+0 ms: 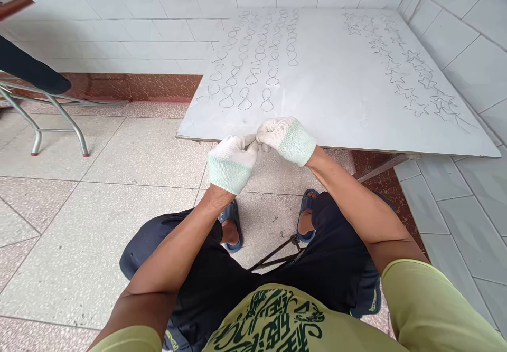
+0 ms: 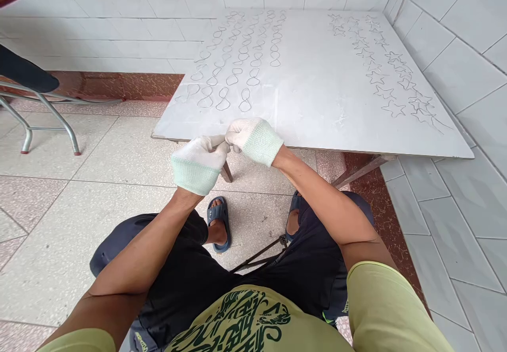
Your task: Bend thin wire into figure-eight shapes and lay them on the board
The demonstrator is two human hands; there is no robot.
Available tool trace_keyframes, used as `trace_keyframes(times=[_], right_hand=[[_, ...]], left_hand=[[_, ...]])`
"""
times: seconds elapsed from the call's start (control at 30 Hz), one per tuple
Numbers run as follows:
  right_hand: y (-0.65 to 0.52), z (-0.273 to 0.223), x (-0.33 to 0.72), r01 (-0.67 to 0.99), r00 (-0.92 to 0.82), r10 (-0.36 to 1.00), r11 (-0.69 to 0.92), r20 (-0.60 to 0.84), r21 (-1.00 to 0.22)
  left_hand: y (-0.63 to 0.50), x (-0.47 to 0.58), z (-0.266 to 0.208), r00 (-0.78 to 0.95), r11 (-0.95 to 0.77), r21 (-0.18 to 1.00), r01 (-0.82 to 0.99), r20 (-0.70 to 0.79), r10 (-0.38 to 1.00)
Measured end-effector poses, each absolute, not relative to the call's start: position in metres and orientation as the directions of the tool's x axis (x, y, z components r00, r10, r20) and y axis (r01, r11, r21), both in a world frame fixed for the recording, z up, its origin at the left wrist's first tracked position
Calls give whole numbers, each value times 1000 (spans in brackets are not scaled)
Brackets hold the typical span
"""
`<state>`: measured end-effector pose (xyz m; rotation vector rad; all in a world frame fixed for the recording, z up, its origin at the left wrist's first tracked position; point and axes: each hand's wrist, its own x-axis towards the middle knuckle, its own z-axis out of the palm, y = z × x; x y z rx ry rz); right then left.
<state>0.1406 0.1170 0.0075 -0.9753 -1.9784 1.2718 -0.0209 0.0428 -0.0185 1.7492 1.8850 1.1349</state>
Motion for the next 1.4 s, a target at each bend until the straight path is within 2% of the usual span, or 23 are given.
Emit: trace_keyframes(times=[0.2, 0.43, 0.57, 0.67, 0.8, 0.93, 1.07, 1.2, 1.3, 1.4], right_hand=[[129, 5, 142, 187, -609, 793, 124, -16, -974], [133, 5, 146, 212, -632, 774, 213, 32, -954], [129, 3, 147, 202, -613, 785, 260, 85, -944], [126, 2, 146, 196, -582, 804, 280, 119, -940], [126, 4, 142, 154, -582, 812, 150, 33, -977], [131, 7, 146, 80, -592, 806, 29, -24, -996], [130, 10, 151, 96, -590, 807, 87, 14, -992], [126, 9, 150, 254, -635, 771, 270, 50, -929], [125, 6, 148, 300, -669, 738, 380, 90, -875], [126, 4, 149, 322, -664, 741, 405, 101, -856]], left_hand=[[42, -20, -5, -200, -77, 812, 578, 232, 952], [38, -18, 0, -201, -32, 728, 685, 232, 952], [41, -21, -8, -184, -122, 782, 611, 290, 939], [45, -26, -15, -176, -132, 842, 523, 258, 950], [50, -34, -17, -165, -125, 892, 435, 216, 962], [48, -37, -14, -249, -103, 862, 497, 255, 934], [43, -34, -12, -316, -47, 814, 579, 277, 907], [45, -34, -20, -363, -51, 852, 521, 275, 890], [47, -36, -27, -349, -74, 845, 530, 297, 889], [47, -38, -28, -304, -90, 824, 560, 306, 902]])
